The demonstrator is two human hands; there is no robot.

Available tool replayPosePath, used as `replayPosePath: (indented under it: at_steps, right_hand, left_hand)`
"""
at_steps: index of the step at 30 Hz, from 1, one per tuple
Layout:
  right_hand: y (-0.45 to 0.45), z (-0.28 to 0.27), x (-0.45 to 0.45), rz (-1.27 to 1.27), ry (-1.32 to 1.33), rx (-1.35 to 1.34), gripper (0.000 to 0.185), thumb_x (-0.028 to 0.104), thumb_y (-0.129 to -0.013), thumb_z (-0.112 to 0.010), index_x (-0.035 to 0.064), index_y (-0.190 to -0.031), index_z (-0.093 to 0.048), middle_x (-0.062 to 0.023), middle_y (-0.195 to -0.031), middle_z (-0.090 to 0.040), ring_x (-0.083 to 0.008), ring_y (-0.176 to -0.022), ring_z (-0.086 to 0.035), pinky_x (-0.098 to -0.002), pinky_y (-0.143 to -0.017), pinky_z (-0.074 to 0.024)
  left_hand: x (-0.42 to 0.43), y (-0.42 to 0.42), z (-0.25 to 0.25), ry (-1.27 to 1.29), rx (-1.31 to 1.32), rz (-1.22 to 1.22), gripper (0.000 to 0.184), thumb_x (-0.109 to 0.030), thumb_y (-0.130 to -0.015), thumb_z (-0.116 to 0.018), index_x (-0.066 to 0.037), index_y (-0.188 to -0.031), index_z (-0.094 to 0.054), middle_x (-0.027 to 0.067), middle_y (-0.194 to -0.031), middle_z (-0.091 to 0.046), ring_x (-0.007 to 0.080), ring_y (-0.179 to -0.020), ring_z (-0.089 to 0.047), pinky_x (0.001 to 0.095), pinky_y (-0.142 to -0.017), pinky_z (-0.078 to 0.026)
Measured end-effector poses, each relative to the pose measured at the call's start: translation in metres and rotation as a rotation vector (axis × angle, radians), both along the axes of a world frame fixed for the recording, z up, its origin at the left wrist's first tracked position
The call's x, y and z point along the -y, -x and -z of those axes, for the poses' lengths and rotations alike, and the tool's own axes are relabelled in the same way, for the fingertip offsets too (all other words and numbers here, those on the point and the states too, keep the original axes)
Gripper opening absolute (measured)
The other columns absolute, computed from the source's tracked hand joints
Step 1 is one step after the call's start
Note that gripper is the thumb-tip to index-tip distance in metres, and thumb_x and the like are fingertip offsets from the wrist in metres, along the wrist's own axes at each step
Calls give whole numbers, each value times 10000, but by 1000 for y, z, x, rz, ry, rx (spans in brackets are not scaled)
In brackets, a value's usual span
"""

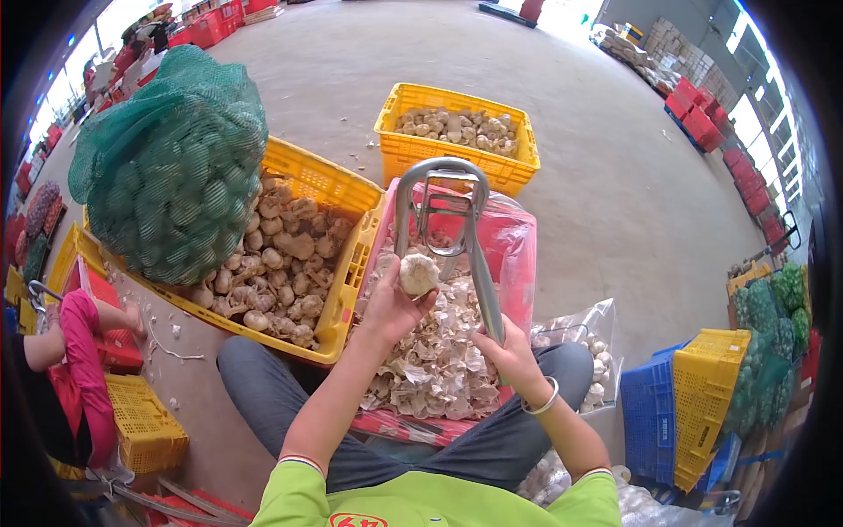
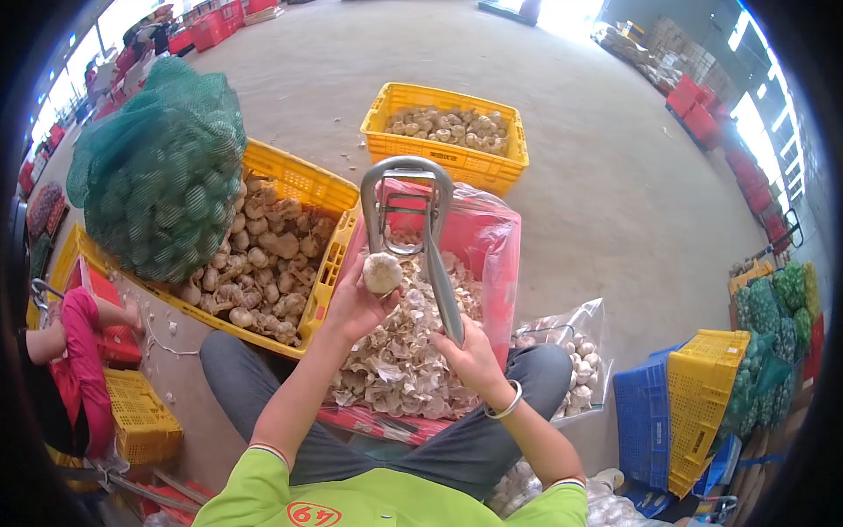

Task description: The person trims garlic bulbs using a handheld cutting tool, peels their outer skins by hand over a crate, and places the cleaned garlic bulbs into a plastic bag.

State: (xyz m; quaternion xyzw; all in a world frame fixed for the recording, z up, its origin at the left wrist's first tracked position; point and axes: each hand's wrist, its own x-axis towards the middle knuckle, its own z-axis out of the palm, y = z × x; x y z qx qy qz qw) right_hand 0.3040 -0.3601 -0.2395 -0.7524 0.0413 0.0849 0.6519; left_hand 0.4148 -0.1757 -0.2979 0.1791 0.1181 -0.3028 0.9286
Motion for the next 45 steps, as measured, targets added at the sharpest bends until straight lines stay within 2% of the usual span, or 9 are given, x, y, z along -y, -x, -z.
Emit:
replayPosePath:
  at_steps: [3,4,7,13,18,28,33,38,45]
  right_hand:
    - [6,-16,1,-15,-10,-46,177,150,-869,-573,34,-937,-458,29,-571,-450,-46,-415,-430,-191,-374,-352]
    - [6,-16,2,-9,-19,-39,188,156,-860,-583,25,-927,-467,20,-596,-458,-47,-419,-438,-196,-372,-355]
    - [6,-14,2,-5,-56,-33,214,174,-846,-602,8,-912,-484,3,-647,-473,-50,-425,-451,-205,-367,-360]
    - [6,-19,4,-48,-84,-80,208,188,-897,-557,33,-982,-447,28,-572,-446,-43,-420,-422,-190,-375,-350]
    - [4,-13,5,-37,-103,-73,254,222,-878,-579,22,-970,-455,18,-634,-461,-45,-409,-437,-195,-359,-360]
    - [4,-13,3,-26,-94,-81,257,224,-878,-581,25,-973,-451,22,-635,-460,-42,-418,-431,-194,-363,-357]
    - [6,-29,3,-27,-63,-120,253,232,-884,-572,29,-955,-438,21,-624,-456,-46,-417,-430,-197,-362,-357]
    - [10,-51,6,-46,-165,-164,245,235,-897,-557,34,-922,-419,16,-595,-452,-52,-413,-432,-201,-357,-354]
    - [8,-52,6,-56,-182,-153,237,233,-902,-549,36,-930,-420,16,-588,-449,-51,-410,-429,-203,-350,-345]
  left_hand:
    - [11,-2,-3,38,-6,-30,397,-421,-928,-434,-75,-1100,-526,122,-1025,-573,277,-896,-564,344,-760,-515]
    - [13,0,-6,56,42,-36,362,-351,-937,-445,-51,-1128,-509,136,-1069,-566,292,-949,-559,358,-792,-510]
    - [10,6,-14,170,138,39,348,-268,-938,-450,-4,-1162,-477,157,-1120,-553,319,-1023,-542,375,-848,-495]
    - [8,11,-12,34,276,27,321,-156,-930,-444,46,-1179,-451,178,-1139,-547,323,-1065,-533,378,-906,-470]
    - [11,11,-9,95,266,79,329,-159,-933,-448,36,-1198,-443,171,-1142,-544,308,-1062,-537,367,-897,-477]
    - [16,14,-14,65,244,37,304,-181,-926,-490,30,-1145,-483,146,-1106,-566,267,-1012,-572,335,-880,-503]
    - [20,15,-16,45,225,1,323,-195,-909,-525,33,-1136,-488,140,-1095,-570,255,-1003,-576,318,-866,-517]
    - [21,17,-18,50,232,-2,359,-230,-901,-536,37,-1135,-487,138,-1094,-569,249,-999,-577,303,-858,-524]
    - [22,15,-16,70,209,-13,383,-255,-897,-538,32,-1145,-483,137,-1103,-560,252,-994,-577,306,-861,-524]
